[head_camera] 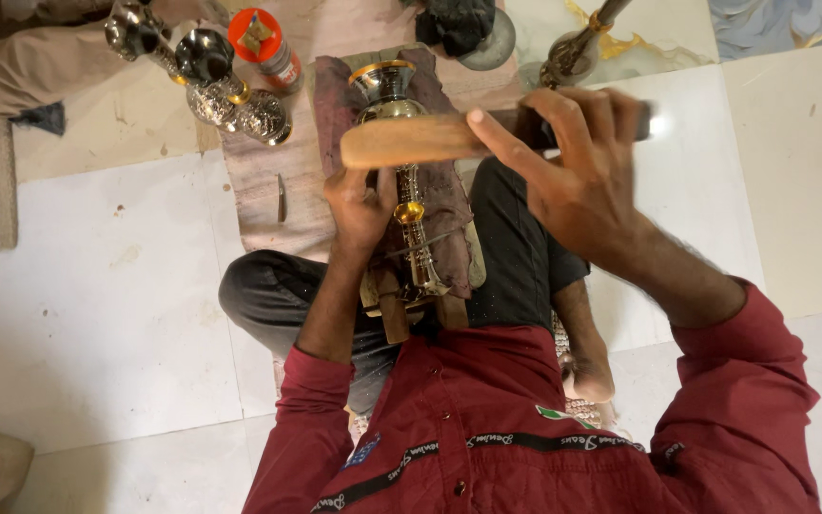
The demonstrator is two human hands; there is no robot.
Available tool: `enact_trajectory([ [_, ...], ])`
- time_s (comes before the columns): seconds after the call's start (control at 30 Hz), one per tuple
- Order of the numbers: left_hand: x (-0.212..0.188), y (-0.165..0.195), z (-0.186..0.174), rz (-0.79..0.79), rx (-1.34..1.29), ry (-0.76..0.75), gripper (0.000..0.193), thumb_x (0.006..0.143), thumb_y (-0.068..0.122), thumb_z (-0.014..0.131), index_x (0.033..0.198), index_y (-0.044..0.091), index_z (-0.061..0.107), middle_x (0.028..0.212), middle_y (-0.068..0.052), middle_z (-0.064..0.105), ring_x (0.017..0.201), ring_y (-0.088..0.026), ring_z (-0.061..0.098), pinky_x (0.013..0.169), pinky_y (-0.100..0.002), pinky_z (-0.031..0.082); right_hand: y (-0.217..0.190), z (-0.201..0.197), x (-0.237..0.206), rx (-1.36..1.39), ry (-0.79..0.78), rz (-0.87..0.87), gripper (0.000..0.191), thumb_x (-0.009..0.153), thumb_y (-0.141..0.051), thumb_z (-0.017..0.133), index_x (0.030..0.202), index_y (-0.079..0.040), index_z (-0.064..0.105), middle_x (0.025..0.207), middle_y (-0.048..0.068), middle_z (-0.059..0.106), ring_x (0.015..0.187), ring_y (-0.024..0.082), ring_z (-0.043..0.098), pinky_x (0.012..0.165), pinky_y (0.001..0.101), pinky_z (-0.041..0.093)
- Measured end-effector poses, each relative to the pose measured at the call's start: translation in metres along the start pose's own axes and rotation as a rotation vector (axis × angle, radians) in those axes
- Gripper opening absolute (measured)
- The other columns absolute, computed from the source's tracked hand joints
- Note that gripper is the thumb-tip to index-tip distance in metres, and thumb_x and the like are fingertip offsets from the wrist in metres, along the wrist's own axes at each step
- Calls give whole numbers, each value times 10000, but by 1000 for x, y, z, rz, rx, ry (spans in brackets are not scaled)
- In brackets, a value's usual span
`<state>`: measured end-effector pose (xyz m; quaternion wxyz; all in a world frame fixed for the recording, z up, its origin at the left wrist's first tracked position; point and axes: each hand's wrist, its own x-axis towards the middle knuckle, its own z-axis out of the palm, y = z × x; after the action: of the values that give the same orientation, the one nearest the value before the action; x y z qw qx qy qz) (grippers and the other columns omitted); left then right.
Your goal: The person sits on the floor with an ornate brass vase held against a sandbag on their lap. They hold a punch against the vase surface and strike it with a wooden mallet, repositioning the vase and punch repeatedly to work the decorative pattern around the vessel.
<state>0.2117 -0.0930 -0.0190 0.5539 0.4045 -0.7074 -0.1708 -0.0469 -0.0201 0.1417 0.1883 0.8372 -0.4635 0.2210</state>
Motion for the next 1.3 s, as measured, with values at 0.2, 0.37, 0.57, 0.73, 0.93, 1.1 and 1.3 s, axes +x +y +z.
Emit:
enact_trajectory([
  [0.2, 6, 9, -7, 4, -47, -17, 244, 935, -22, 732, 1168, 25, 675, 971, -131, 744, 779, -202, 742, 643, -314, 579, -2, 1, -1, 18, -10, 9, 479, 1124, -125, 711, 1563, -288, 612, 1310, 110, 591, 1170, 276, 549, 1010, 478, 380],
  [0.37, 8, 15, -10, -104, -81, -16, 298, 945, -11, 769, 1229, 6, 680, 945, -121, 747, 750, -170, 733, 624, -286, 566, -7, -1, -5, -92, -38, 10, 463, 1101, -198, 734, 1545, -270, 624, 1279, 118, 591, 1123, 277, 546, 976, 488, 376],
  [0.57, 13, 15, -11, -148, -99, -65, 237, 947, -18, 755, 1174, 9, 690, 917, -117, 740, 733, -177, 723, 597, -289, 550, -10, 5, -7, -172, -33, 20, 441, 1116, -208, 724, 1542, -264, 625, 1254, 104, 589, 1095, 254, 544, 985, 471, 382],
  [0.73, 16, 19, -15, -86, -24, -70, 207, 936, -50, 739, 1131, 0, 695, 964, -134, 744, 802, -171, 730, 665, -315, 567, -11, 7, -8, -22, 35, 50, 471, 1121, -77, 676, 1555, -247, 610, 1257, 108, 589, 1092, 264, 557, 986, 467, 392],
  [0.93, 9, 28, -5, -68, -304, 70, 250, 1019, -32, 711, 1231, 11, 587, 1194, -194, 711, 1097, -203, 737, 903, -321, 636, -3, 17, -20, -45, -97, 147, 493, 1116, -21, 615, 1574, -201, 596, 1265, 116, 598, 1095, 280, 576, 969, 470, 406],
  [1.1, -8, 25, 3, -141, -273, 107, 314, 1031, -7, 721, 1292, 0, 546, 1153, -182, 761, 1067, -199, 771, 898, -300, 655, 14, 50, -26, -75, -218, 106, 562, 1058, -26, 621, 1580, -235, 613, 1285, 161, 630, 1099, 297, 597, 961, 489, 438],
  [1.3, -11, 26, 10, -45, -58, 177, 326, 1001, -8, 725, 1293, -37, 583, 1111, -200, 761, 1006, -215, 782, 814, -287, 655, 24, 50, -21, -136, -155, 15, 525, 1058, -90, 668, 1551, -263, 616, 1298, 153, 627, 1147, 292, 595, 984, 509, 424],
])
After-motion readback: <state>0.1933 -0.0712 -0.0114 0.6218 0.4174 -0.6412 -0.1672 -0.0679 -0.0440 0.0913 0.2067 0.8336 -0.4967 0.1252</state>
